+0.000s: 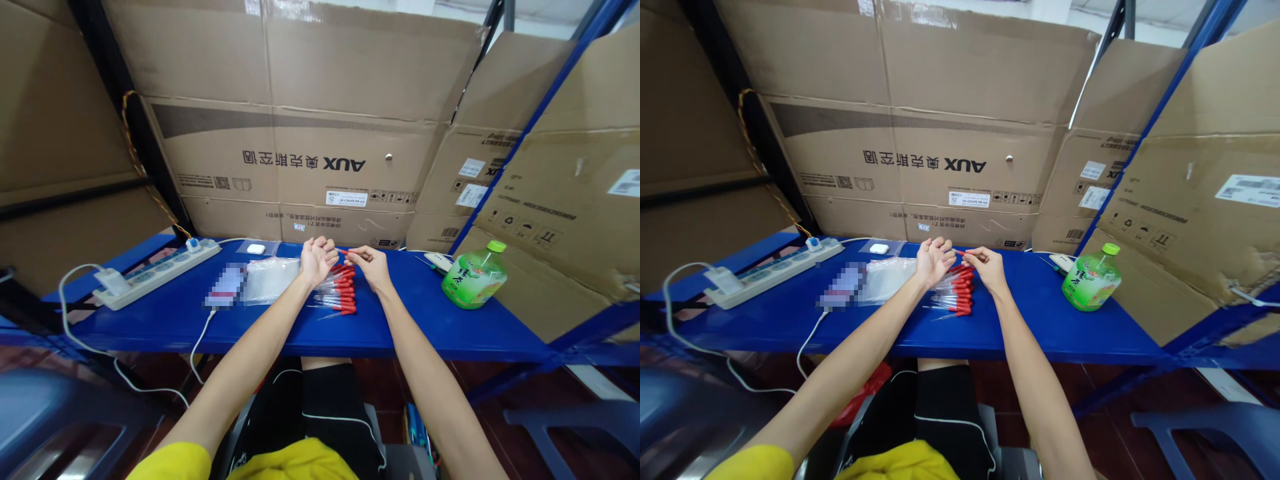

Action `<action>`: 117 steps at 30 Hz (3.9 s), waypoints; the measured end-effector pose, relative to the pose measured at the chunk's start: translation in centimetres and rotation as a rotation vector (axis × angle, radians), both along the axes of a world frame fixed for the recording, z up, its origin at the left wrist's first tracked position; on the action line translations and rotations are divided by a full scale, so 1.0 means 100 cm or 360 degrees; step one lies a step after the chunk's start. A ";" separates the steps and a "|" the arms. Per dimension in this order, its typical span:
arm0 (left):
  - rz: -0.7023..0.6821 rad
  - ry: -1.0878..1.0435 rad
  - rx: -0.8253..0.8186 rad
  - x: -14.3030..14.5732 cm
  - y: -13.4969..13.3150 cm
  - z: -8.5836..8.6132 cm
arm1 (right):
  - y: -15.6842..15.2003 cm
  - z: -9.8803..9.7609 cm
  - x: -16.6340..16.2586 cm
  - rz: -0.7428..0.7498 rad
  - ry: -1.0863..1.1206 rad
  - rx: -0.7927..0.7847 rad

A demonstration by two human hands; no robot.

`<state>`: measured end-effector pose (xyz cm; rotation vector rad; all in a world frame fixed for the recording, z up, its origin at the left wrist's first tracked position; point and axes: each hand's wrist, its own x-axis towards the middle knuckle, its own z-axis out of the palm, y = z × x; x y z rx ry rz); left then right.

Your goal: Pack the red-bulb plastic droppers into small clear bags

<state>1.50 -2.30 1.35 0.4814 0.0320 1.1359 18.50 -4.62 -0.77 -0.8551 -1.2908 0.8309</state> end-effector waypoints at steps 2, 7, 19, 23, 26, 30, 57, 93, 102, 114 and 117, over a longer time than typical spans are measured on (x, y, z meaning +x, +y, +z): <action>0.0004 0.0010 -0.0014 0.000 0.000 0.000 | 0.000 0.000 0.000 -0.0005 -0.0029 0.0006; -0.0014 0.0004 0.0023 0.001 -0.002 0.001 | 0.000 -0.001 0.000 -0.0026 -0.0035 0.0034; -0.0029 0.0041 -0.0020 0.005 -0.008 0.006 | -0.003 0.004 -0.003 -0.0059 -0.0056 0.0068; -0.0024 0.0047 -0.0041 0.006 -0.010 0.007 | -0.003 0.004 -0.005 -0.0060 -0.0060 0.0061; -0.0033 0.0039 -0.0065 0.006 -0.010 0.008 | -0.003 0.003 -0.006 -0.0053 -0.0057 0.0063; -0.0028 0.0068 -0.0076 0.005 -0.011 0.008 | -0.002 0.001 -0.007 -0.0071 -0.0090 0.0091; 0.1361 0.2698 0.1431 -0.020 0.002 -0.006 | 0.011 -0.012 0.018 -0.0207 -0.1094 0.0254; 0.1334 0.2810 0.1603 -0.042 -0.051 0.015 | 0.012 -0.017 0.019 -0.0270 -0.0978 0.0264; 0.1671 0.3541 0.1117 -0.088 -0.088 -0.011 | 0.005 -0.007 0.019 -0.0384 -0.0983 0.0397; 0.1449 0.3603 0.0985 -0.110 -0.086 -0.033 | -0.004 -0.004 0.021 -0.0506 -0.1012 0.0484; 0.1403 0.3664 0.0947 -0.114 -0.084 -0.034 | -0.002 -0.007 0.020 -0.0499 -0.1019 0.0461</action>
